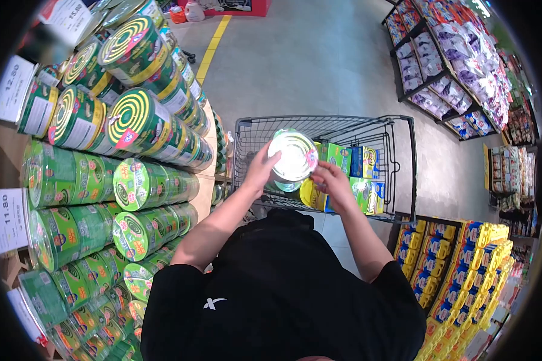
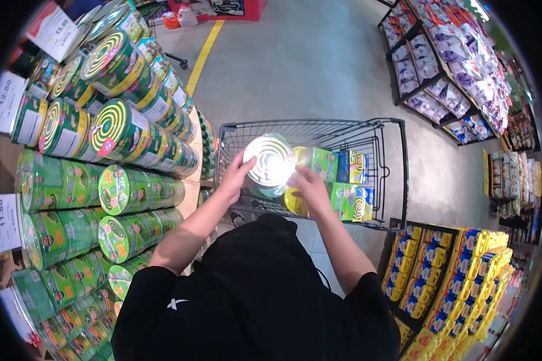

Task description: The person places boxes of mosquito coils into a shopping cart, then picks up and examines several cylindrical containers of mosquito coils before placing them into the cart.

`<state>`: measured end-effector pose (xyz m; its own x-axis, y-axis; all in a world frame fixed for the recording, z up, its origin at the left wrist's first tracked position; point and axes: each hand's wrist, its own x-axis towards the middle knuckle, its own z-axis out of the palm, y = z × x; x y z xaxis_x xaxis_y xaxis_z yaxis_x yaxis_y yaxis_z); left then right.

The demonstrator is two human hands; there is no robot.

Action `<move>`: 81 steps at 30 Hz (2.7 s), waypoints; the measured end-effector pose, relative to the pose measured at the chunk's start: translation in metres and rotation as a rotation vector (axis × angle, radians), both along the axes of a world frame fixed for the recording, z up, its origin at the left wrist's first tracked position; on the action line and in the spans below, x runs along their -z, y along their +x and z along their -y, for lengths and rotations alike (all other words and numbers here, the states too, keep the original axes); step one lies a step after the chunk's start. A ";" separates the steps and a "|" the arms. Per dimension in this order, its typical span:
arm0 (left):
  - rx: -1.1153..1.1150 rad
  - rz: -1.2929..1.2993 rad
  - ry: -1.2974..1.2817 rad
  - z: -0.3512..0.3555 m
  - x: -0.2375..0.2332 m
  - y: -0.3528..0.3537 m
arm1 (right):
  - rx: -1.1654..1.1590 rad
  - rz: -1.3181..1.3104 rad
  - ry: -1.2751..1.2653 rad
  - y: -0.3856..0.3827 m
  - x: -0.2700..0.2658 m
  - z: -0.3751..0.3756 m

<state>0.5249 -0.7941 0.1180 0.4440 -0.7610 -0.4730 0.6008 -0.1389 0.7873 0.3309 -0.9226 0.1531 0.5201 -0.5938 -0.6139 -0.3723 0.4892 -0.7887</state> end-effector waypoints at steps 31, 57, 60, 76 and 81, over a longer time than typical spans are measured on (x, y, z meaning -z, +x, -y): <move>-0.742 0.224 -0.193 -0.207 -0.205 0.042 | -0.787 0.853 -0.361 0.201 -0.144 -0.097; -0.810 0.690 -0.059 -0.157 -0.218 0.200 | -0.715 1.081 -0.221 0.367 -0.163 -0.095; -0.791 0.721 -0.064 -0.159 -0.214 0.203 | -0.671 1.048 -0.265 0.368 -0.158 -0.095; -0.823 0.994 -0.083 -0.156 -0.197 0.204 | -0.499 0.885 -0.638 0.367 -0.145 -0.106; -0.804 0.954 -0.086 -0.159 -0.193 0.209 | -0.510 0.911 -0.593 0.365 -0.144 -0.103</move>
